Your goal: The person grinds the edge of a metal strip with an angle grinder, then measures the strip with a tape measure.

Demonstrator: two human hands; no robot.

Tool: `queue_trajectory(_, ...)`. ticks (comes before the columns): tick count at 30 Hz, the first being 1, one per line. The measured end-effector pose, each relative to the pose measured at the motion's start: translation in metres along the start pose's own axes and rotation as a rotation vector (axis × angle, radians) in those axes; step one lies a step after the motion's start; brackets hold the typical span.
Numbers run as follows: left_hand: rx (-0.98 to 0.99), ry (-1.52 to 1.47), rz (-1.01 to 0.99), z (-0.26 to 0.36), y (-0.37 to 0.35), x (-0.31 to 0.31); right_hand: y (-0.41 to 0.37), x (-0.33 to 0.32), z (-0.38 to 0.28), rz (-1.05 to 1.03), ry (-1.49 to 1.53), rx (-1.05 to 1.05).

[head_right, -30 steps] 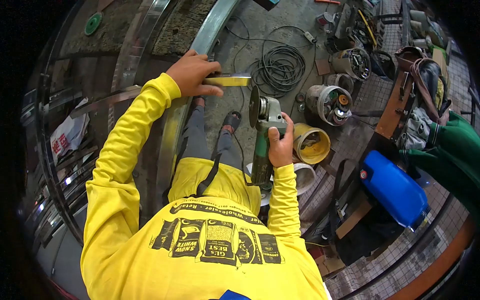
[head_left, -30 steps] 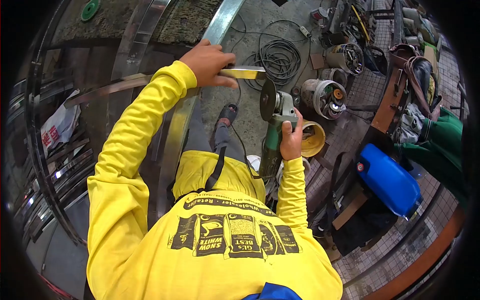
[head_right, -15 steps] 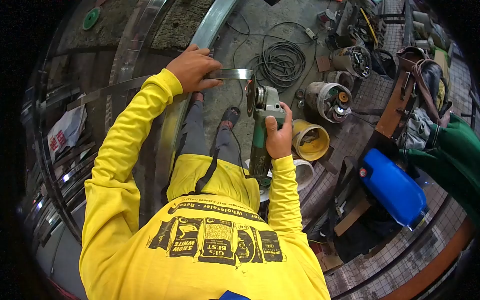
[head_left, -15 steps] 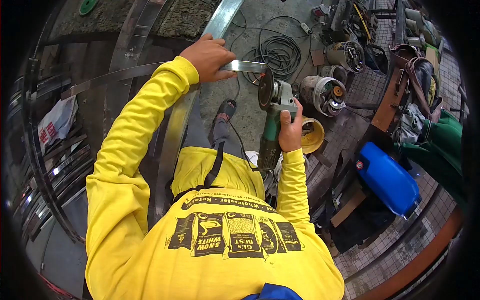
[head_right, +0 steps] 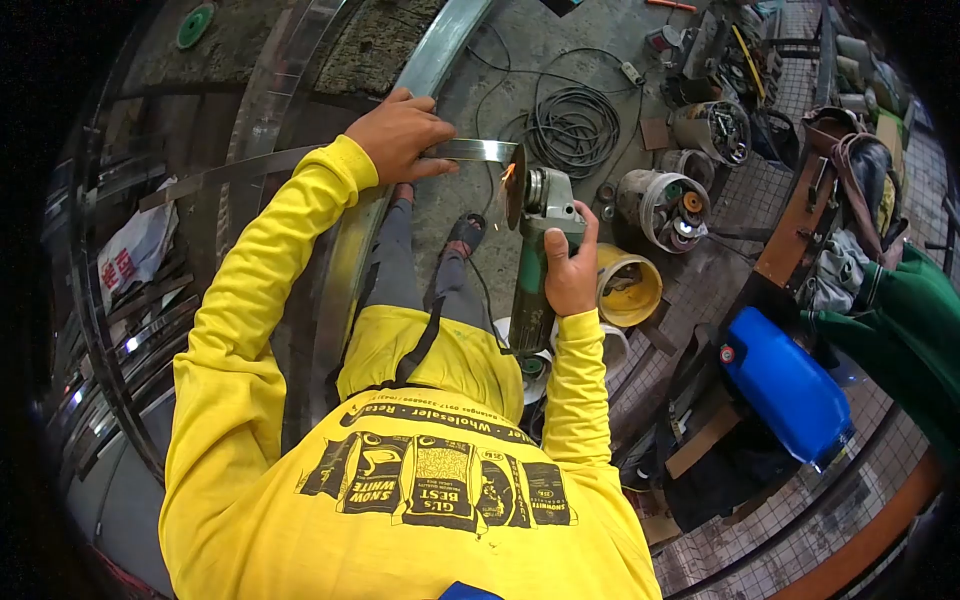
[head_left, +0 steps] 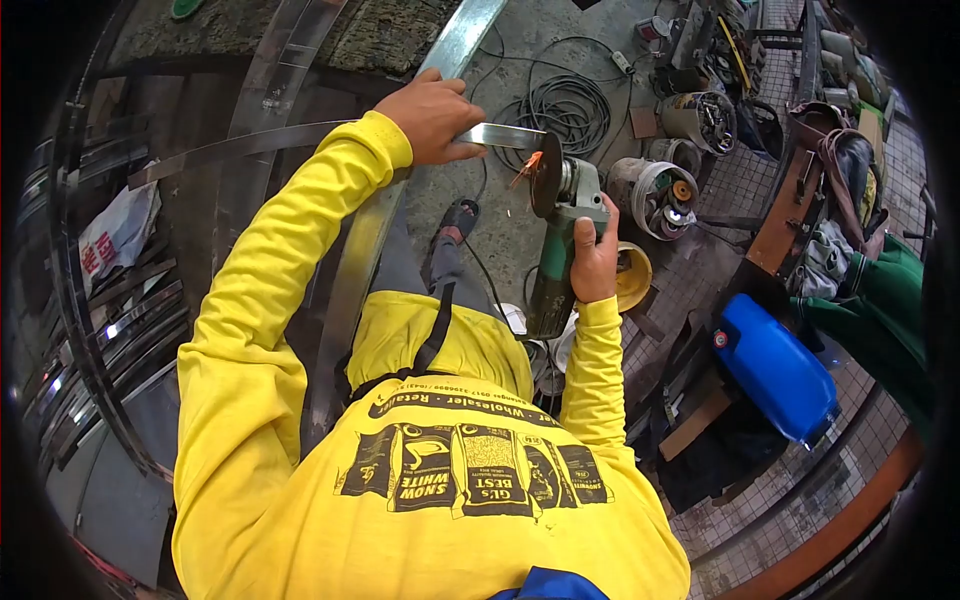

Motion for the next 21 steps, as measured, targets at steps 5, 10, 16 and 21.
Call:
queue_trajectory(5,-0.015,-0.022,0.003,0.001,0.0,-0.001,0.002,-0.002,-0.001,-0.012,-0.031,0.014)
queue_trajectory(10,-0.015,-0.021,-0.016,0.001,-0.001,0.0,0.007,-0.003,0.003,-0.008,-0.05,-0.008)
queue_trajectory(16,-0.021,-0.022,-0.044,0.001,0.0,-0.001,0.001,-0.003,0.004,-0.013,-0.062,-0.001)
queue_trajectory(21,-0.028,-0.026,-0.023,0.003,-0.001,-0.003,0.009,0.0,-0.003,-0.024,-0.029,-0.004)
Point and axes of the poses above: each hand's wrist, its own y-axis towards the middle knuckle, its own x-axis out of the palm, z = x × y, the point moved 5 cm from there along y, towards the middle knuckle, and after that the axes turned 10 degrees about y, right-handed, at the moved point
